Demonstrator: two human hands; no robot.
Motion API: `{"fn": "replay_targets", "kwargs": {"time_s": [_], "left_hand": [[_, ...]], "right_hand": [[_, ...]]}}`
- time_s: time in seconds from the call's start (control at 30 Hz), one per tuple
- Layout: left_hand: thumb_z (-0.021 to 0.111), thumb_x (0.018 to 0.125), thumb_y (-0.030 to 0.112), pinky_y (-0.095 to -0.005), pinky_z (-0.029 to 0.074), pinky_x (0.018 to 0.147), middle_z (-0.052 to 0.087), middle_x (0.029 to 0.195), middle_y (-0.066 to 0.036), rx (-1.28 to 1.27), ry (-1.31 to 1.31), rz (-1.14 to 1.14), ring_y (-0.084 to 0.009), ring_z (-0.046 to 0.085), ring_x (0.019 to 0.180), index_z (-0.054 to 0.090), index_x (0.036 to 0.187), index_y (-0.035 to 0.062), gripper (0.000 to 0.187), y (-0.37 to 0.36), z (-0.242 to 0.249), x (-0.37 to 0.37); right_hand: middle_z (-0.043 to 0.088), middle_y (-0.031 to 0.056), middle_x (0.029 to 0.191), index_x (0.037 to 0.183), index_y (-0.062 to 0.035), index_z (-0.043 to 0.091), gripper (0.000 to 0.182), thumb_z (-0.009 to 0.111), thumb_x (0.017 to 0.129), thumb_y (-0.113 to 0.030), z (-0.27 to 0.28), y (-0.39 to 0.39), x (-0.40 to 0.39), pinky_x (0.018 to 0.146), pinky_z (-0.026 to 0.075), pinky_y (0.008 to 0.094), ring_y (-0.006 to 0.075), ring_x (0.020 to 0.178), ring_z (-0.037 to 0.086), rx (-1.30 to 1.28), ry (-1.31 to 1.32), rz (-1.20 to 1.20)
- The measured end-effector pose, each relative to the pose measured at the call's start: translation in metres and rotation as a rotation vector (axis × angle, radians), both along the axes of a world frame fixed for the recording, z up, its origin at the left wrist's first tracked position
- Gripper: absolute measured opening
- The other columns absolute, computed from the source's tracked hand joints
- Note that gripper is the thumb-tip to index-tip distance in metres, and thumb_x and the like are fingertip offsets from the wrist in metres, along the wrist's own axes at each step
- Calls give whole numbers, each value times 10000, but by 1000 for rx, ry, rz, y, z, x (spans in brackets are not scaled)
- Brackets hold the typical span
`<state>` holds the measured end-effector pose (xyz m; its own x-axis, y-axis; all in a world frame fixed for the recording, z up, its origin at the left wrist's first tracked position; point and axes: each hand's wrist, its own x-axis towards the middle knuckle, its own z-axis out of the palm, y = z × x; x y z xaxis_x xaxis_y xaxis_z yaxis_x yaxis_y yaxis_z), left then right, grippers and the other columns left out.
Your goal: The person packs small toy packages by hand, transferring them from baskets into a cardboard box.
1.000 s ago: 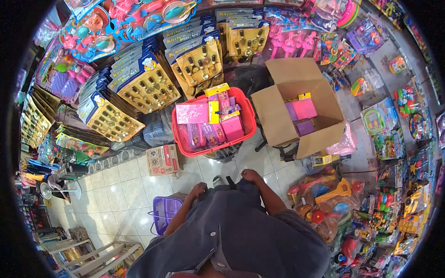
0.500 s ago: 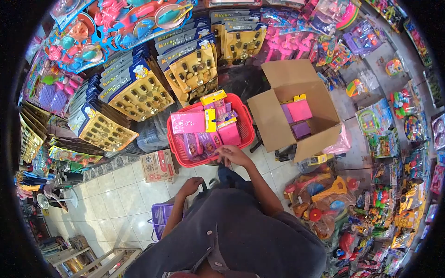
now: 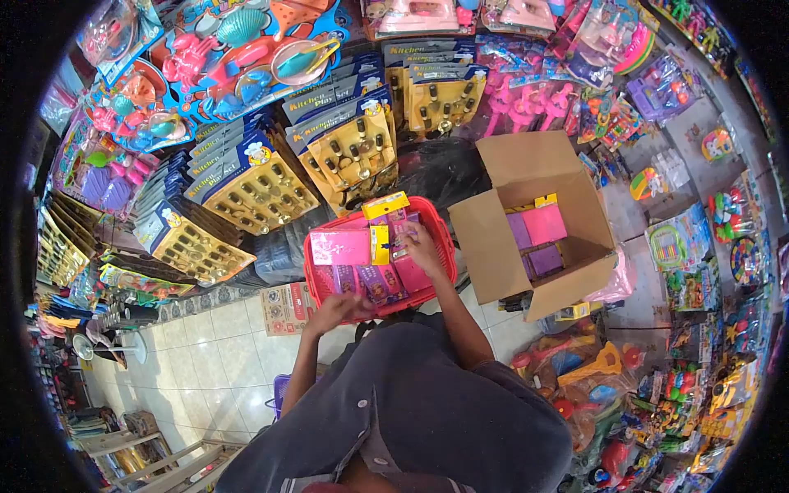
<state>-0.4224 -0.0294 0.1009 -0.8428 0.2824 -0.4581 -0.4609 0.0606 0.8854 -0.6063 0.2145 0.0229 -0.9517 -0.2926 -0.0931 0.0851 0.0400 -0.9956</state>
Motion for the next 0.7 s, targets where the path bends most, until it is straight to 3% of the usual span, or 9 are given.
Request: {"fn": "replay_targets", "kwargs": {"time_s": [0.03, 0.13, 0.23, 0.27, 0.37, 0.4, 0.47, 0.57, 0.7], "left_hand": [[502, 1050, 335, -320, 557, 755, 706, 967, -53, 17, 68, 92, -194, 706, 888, 671, 1130, 42, 348, -1, -3, -12], [581, 1003, 226, -325, 535, 886, 707, 1105, -80, -432, 337, 266, -203, 658, 1051, 669, 1142, 34, 252, -6, -4, -47], [645, 930, 93, -338, 516, 943, 658, 1227, -103, -382, 598, 444, -212, 613, 1164, 658, 1135, 39, 213, -8, 0, -73], [691, 880, 54, -378, 466, 1034, 575, 1356, -123, -447, 623, 390, -247, 538, 1275, 649, 1158, 50, 281, -16, -3, -81], [733, 851, 115, -415, 406, 1092, 557, 1361, -133, -737, 834, 313, -341, 496, 1299, 637, 1201, 65, 367, -27, -9, -101], [763, 822, 144, -448, 384, 1113, 532, 1384, -137, -764, 803, 262, -365, 466, 1323, 617, 1253, 82, 459, -32, -13, -104], [782, 805, 180, -458, 381, 1104, 548, 1348, -135, -822, 811, 214, -372, 468, 1302, 609, 1285, 96, 517, -31, -15, -108], [809, 760, 212, -447, 420, 1034, 571, 1237, -110, -966, 828, 187, -351, 502, 1215, 623, 1281, 121, 560, -29, -12, -107], [837, 687, 267, -447, 446, 942, 564, 1101, -80, -1049, 813, 194, -312, 519, 1091, 669, 1232, 170, 578, -25, -6, -107]], "right_hand": [[564, 128, 1298, 1362, -39, 498, 411, 590, 966, -102, -3, -2, -5, 928, 507, 324, 224, 1142, 603, 4, -1, -22], [476, 181, 1391, 1408, -40, 451, 496, 616, 943, -84, -17, -5, -19, 976, 495, 348, 285, 1220, 567, 44, 79, 0], [434, 199, 1429, 1439, -47, 419, 562, 646, 928, -106, -20, -2, -32, 1001, 482, 374, 313, 1261, 543, 226, 227, 32], [427, 203, 1432, 1446, -46, 412, 582, 657, 922, -113, -20, -2, -34, 1011, 477, 384, 320, 1271, 536, 305, 275, 39], [446, 215, 1414, 1450, -59, 407, 616, 684, 907, -143, -1, -5, -38, 996, 487, 406, 333, 1289, 512, 154, 48, 6], [461, 213, 1391, 1445, -60, 414, 620, 695, 899, -149, -15, -5, -45, 978, 499, 402, 332, 1276, 516, 175, 129, 23], [492, 209, 1344, 1435, -62, 430, 629, 717, 884, -160, -61, -2, -63, 940, 523, 393, 329, 1250, 524, 219, 289, 56], [533, 189, 1263, 1399, -70, 481, 615, 754, 859, -178, -21, -1, -59, 942, 521, 394, 319, 1193, 549, 336, 277, 157], [525, 187, 1285, 1362, -30, 521, 625, 788, 804, -112, 5, 2, -48, 1006, 489, 395, 340, 1213, 547, 465, 306, 169]]}}
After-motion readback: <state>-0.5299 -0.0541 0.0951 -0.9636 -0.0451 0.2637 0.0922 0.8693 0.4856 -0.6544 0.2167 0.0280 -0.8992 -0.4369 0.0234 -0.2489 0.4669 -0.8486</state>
